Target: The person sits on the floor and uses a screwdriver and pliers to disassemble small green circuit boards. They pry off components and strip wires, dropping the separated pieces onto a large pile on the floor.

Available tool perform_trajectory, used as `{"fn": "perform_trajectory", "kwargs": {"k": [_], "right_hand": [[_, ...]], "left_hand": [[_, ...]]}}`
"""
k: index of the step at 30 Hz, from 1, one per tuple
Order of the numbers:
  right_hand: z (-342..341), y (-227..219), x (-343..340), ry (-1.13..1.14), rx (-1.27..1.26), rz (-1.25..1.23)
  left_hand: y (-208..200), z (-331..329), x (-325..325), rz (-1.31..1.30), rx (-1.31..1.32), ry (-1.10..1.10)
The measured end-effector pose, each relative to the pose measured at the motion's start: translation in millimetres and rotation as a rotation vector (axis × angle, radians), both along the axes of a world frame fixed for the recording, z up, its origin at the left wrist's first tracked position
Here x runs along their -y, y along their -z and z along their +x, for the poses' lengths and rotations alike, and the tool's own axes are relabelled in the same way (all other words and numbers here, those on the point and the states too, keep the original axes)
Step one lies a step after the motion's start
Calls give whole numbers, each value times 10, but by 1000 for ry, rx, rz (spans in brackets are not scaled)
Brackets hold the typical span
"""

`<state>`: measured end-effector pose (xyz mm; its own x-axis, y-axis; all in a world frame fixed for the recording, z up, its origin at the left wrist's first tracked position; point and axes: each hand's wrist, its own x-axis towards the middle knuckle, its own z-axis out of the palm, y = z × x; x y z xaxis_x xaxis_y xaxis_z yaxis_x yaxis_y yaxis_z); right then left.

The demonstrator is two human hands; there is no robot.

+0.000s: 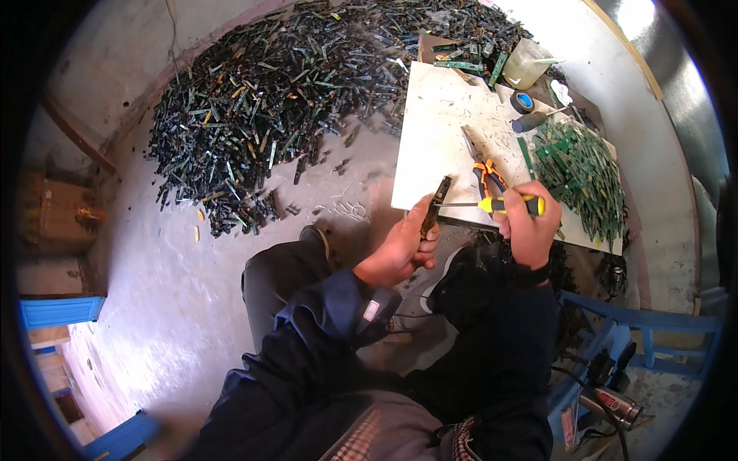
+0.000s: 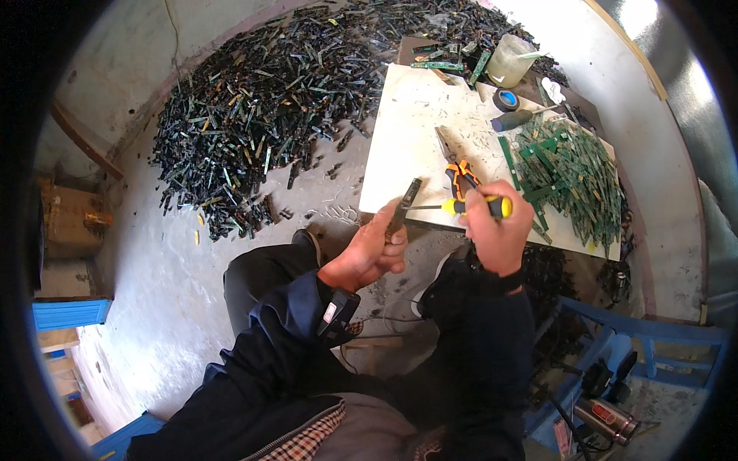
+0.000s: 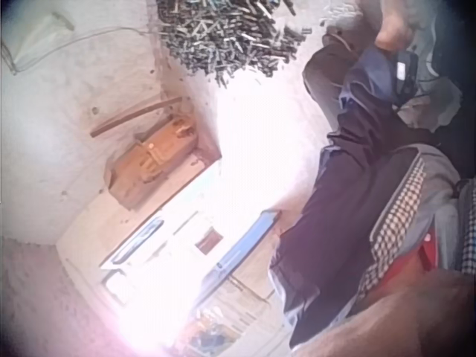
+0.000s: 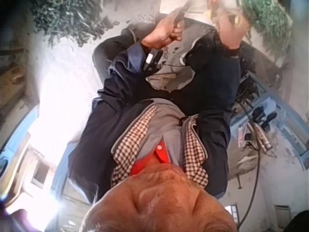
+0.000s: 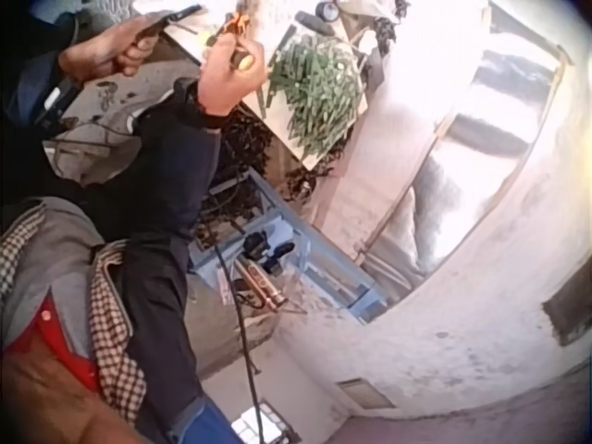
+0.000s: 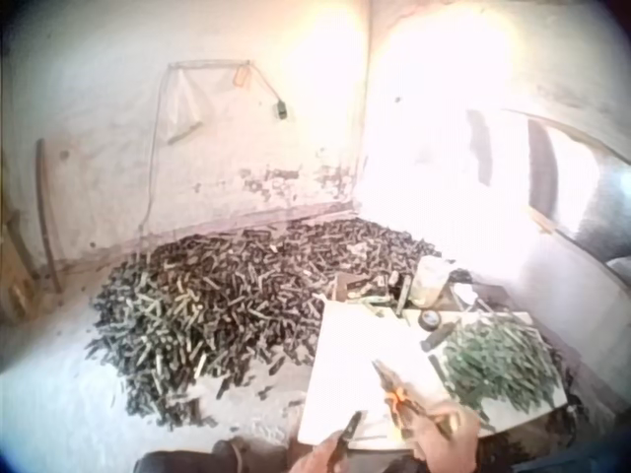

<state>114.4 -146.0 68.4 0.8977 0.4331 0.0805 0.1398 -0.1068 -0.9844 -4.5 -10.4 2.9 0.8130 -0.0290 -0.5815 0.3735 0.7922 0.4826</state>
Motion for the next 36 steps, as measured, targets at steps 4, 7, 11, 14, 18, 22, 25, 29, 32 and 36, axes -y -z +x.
{"fn": "perform_trajectory", "kwargs": {"k": [4,7,11,14,18,22,25,29,32,36], "right_hand": [[-181,60,81,8,264,-31],[-247,82,70,29,390,-51],[-288,74,41,-6,533,-53],[-295,81,45,-8,587,-54],[-292,50,43,-18,656,-63],[-288,61,71,25,591,-36],[-290,29,66,-16,587,-58],[-314,28,9,-32,646,-62],[-322,-12,-27,-43,681,-87],[-309,-74,-76,-30,555,-121]], "left_hand": [[28,-3,-4,7,13,4],[13,3,5,5,16,-7],[5,8,9,13,3,-6],[-6,12,5,23,2,-2],[-5,11,6,27,1,-3],[14,9,-7,2,0,4],[17,15,8,8,-7,-3],[73,27,-5,23,-1,-1],[79,30,8,43,3,-8],[107,25,6,56,6,-9]]}}
